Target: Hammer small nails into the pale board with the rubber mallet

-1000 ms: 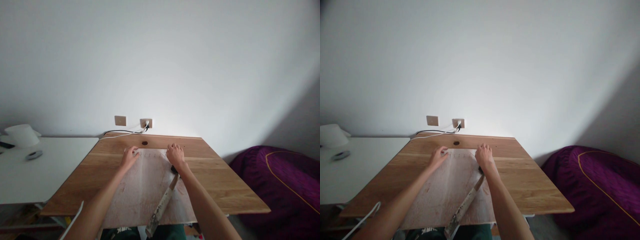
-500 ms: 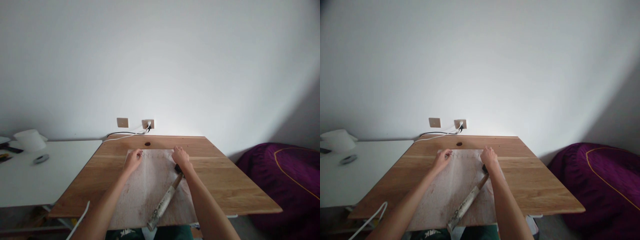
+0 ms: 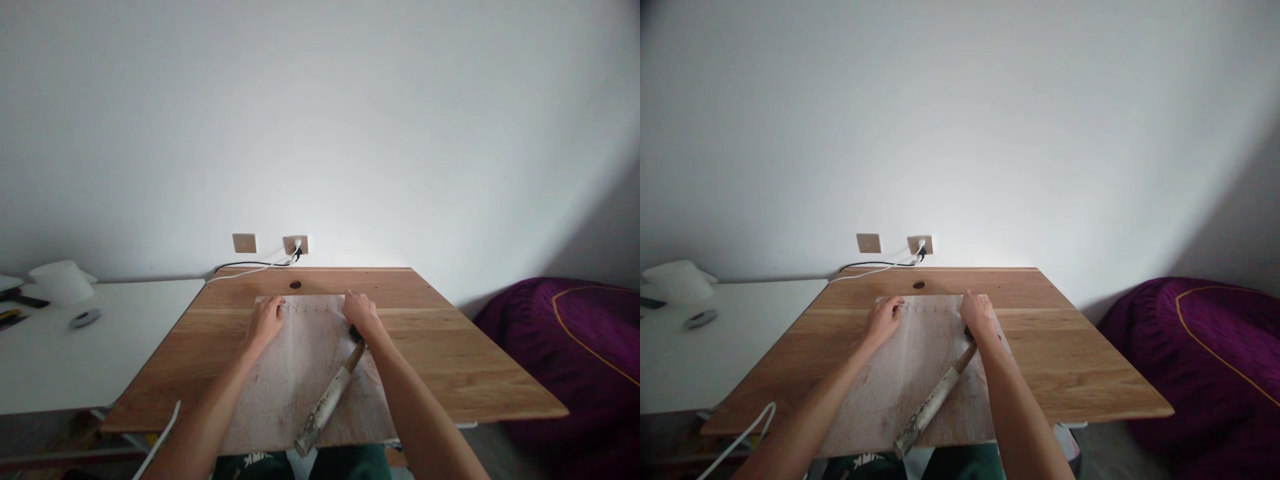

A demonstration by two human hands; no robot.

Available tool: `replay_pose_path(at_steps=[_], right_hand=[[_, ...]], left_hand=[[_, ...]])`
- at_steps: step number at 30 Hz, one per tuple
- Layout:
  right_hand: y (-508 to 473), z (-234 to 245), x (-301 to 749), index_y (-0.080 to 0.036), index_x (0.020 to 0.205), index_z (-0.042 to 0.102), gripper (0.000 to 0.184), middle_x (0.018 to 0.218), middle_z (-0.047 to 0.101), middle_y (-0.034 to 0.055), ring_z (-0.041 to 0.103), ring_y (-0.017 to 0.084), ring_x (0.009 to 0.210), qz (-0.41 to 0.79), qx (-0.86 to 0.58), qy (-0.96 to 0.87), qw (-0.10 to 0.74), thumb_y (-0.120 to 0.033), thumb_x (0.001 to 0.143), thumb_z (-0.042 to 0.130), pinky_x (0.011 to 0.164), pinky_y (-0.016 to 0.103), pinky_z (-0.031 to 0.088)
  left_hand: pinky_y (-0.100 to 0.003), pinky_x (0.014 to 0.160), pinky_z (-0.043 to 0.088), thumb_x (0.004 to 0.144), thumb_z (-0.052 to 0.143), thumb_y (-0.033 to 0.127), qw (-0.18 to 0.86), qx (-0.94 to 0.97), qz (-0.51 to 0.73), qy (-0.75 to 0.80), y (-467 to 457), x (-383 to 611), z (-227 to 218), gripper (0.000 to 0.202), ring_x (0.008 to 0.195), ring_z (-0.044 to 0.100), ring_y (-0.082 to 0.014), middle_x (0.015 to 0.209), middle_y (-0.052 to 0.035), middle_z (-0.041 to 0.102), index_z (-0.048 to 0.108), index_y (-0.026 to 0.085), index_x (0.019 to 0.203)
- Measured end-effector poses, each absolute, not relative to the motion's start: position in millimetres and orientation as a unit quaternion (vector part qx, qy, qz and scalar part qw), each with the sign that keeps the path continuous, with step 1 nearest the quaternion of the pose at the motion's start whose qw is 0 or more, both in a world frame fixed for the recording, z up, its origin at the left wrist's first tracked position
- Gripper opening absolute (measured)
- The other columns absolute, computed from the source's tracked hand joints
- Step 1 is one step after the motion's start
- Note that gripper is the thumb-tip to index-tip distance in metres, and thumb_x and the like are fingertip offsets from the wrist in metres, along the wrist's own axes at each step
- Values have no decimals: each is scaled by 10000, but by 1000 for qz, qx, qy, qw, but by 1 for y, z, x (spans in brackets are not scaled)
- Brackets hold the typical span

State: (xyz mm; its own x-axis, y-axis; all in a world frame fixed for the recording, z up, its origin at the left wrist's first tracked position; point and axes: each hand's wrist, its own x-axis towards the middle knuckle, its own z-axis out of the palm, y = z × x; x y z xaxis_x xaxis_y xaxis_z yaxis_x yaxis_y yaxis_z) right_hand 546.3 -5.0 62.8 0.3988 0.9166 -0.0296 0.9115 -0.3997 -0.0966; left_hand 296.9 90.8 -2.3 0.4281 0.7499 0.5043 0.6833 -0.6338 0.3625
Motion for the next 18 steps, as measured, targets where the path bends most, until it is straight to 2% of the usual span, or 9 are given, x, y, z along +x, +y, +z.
replay_pose_path(at_steps=[7, 13, 18], right_hand=[[-4, 62, 549, -105, 1285, 686, 401, 1249, 746, 237, 717, 311, 1200, 49, -837, -544, 38, -109, 997, 407, 912, 347, 554], [-3, 62, 550, -116, 1318, 674, 411, 1270, 743, 226, 710, 306, 1215, 55, -837, -543, 43, -113, 981, 439, 926, 339, 546], [-4, 62, 548, -123, 1248, 735, 395, 1261, 750, 222, 721, 311, 1197, 55, -839, -540, 45, -136, 974, 451, 906, 326, 553]], left_hand=[[-339, 909, 482, 914, 511, 32, 46, 848, 322, 418, 91, 296, -3, 291, 1016, 686, -235, 1035, -61, 758, 705, 222, 1017], [-328, 853, 472, 977, 566, 173, 42, 835, 312, 451, 91, 297, 1, 139, 954, 663, -235, 999, -71, 726, 696, 216, 953], [-309, 808, 467, 1003, 565, 259, 30, 823, 299, 483, 90, 297, 4, 168, 952, 664, -233, 1004, -76, 720, 703, 218, 917]])
